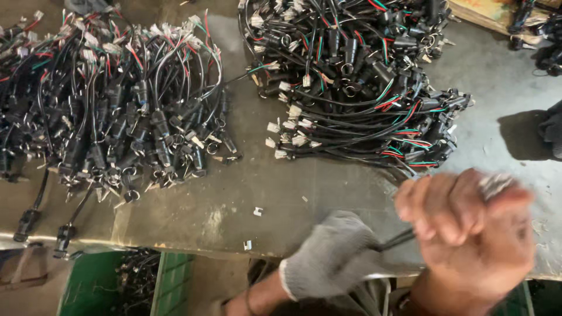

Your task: The person repeatedly strips the ends of black wires using red-handled pliers, then inserts the exposed conductors into small metal terminals and crimps them with the pliers. Finished assemblies are placed into a green bin below the table.

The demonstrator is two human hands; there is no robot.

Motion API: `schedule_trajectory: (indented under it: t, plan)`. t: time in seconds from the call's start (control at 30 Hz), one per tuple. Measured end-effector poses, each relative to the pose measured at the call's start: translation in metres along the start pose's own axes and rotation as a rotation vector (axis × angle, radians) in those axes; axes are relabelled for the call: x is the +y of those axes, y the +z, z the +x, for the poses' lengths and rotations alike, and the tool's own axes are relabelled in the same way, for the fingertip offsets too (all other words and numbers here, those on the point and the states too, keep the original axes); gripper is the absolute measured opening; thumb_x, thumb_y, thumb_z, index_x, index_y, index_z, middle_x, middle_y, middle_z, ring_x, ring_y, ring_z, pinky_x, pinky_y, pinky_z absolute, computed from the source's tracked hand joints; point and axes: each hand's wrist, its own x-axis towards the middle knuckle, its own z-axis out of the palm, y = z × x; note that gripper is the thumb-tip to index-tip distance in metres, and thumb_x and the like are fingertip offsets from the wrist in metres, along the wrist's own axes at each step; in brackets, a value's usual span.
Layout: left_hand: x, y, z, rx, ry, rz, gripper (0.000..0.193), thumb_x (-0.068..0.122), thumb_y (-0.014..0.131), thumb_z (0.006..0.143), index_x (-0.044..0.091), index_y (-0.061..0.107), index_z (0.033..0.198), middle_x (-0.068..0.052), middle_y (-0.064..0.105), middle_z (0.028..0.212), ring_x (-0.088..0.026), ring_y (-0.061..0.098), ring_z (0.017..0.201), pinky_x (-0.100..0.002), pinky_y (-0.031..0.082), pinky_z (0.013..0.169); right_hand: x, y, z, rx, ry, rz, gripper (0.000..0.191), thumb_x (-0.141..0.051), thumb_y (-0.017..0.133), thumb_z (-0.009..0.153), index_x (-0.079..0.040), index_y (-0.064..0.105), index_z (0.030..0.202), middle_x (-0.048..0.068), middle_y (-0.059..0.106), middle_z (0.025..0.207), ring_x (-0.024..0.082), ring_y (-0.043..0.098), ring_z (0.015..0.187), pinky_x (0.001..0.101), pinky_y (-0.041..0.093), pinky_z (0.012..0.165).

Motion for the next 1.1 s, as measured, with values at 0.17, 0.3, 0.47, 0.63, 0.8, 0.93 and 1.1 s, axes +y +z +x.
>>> schedule_trajectory:
  t: [0.17, 0.3, 0.47, 0.63, 0.8, 0.93, 1.1]
  plan:
    - [-0.031, -0.016, -0.012, 0.353, -0.385, -0.721, 0.017, 0.011, 0.066, 0.102, 0.001, 0.067, 0.115, -0.007, 0.069, 0.100, -0.021, 0.064, 0.092, -0.035, 0.053, 0.080, 0.040, -0.009, 0.040, 0.268, -0.014, -0.165, 0.029, -0.034, 0.049, 0.112, -0.006, 0.056, 0.114, 0.010, 0.064, 0.105, 0.024, 0.060, 0.088, 0.0408, 0.048, 0.089]
    - [-0.038, -0.023, -0.025, 0.458, -0.429, -1.091, 0.029, 0.016, 0.055, 0.104, 0.002, 0.065, 0.128, -0.002, 0.068, 0.100, -0.011, 0.063, 0.090, -0.029, 0.056, 0.080, 0.093, 0.002, -0.007, -0.146, 0.445, -0.819, 0.075, -0.001, 0.069, 0.080, -0.006, 0.051, 0.153, 0.006, 0.063, 0.140, 0.023, 0.063, 0.079, 0.0382, 0.057, 0.073]
    - [-0.032, -0.010, -0.015, 0.768, -0.443, -0.376, 0.026, 0.013, 0.065, 0.103, -0.001, 0.065, 0.125, -0.005, 0.071, 0.109, -0.008, 0.063, 0.097, -0.025, 0.055, 0.088, 0.143, -0.032, -0.069, -0.100, -0.186, -1.439, 0.052, -0.003, 0.072, 0.085, -0.006, 0.047, 0.131, 0.008, 0.064, 0.118, 0.021, 0.062, 0.099, 0.0335, 0.051, 0.088]
    - [-0.034, 0.003, -0.016, 0.799, -0.448, -0.716, 0.022, 0.012, 0.067, 0.101, 0.001, 0.065, 0.120, -0.007, 0.072, 0.113, -0.010, 0.063, 0.095, -0.027, 0.052, 0.082, 0.138, -0.056, -0.070, 0.078, 0.454, -0.355, 0.032, -0.014, 0.054, 0.105, -0.002, 0.050, 0.135, 0.005, 0.062, 0.107, 0.011, 0.053, 0.086, 0.0243, 0.046, 0.075]
    - [-0.034, -0.005, -0.036, 0.642, -0.454, -0.637, 0.019, 0.009, 0.066, 0.104, 0.001, 0.066, 0.121, -0.007, 0.072, 0.118, -0.011, 0.064, 0.103, -0.028, 0.054, 0.091, 0.130, -0.055, -0.080, -0.132, 0.508, -0.280, 0.057, -0.010, 0.070, 0.093, -0.007, 0.034, 0.137, 0.005, 0.056, 0.115, 0.012, 0.054, 0.095, 0.0239, 0.049, 0.069]
    - [-0.032, -0.011, -0.034, 0.595, -0.419, -0.364, 0.017, 0.005, 0.067, 0.102, 0.002, 0.067, 0.118, -0.007, 0.072, 0.117, -0.013, 0.067, 0.106, -0.029, 0.057, 0.093, 0.139, -0.061, -0.082, -0.099, 0.346, -0.673, 0.041, -0.022, 0.061, 0.105, 0.001, 0.045, 0.135, 0.009, 0.058, 0.116, 0.013, 0.058, 0.104, 0.0274, 0.049, 0.090]
    - [-0.026, -0.023, -0.026, 0.509, -0.417, -0.144, 0.020, 0.005, 0.074, 0.095, 0.004, 0.071, 0.114, -0.007, 0.073, 0.115, -0.016, 0.069, 0.106, -0.032, 0.057, 0.093, 0.130, -0.059, -0.073, -0.167, 0.297, -0.724, 0.038, -0.028, 0.052, 0.108, 0.002, 0.058, 0.132, 0.009, 0.062, 0.123, 0.014, 0.058, 0.113, 0.0289, 0.048, 0.100]
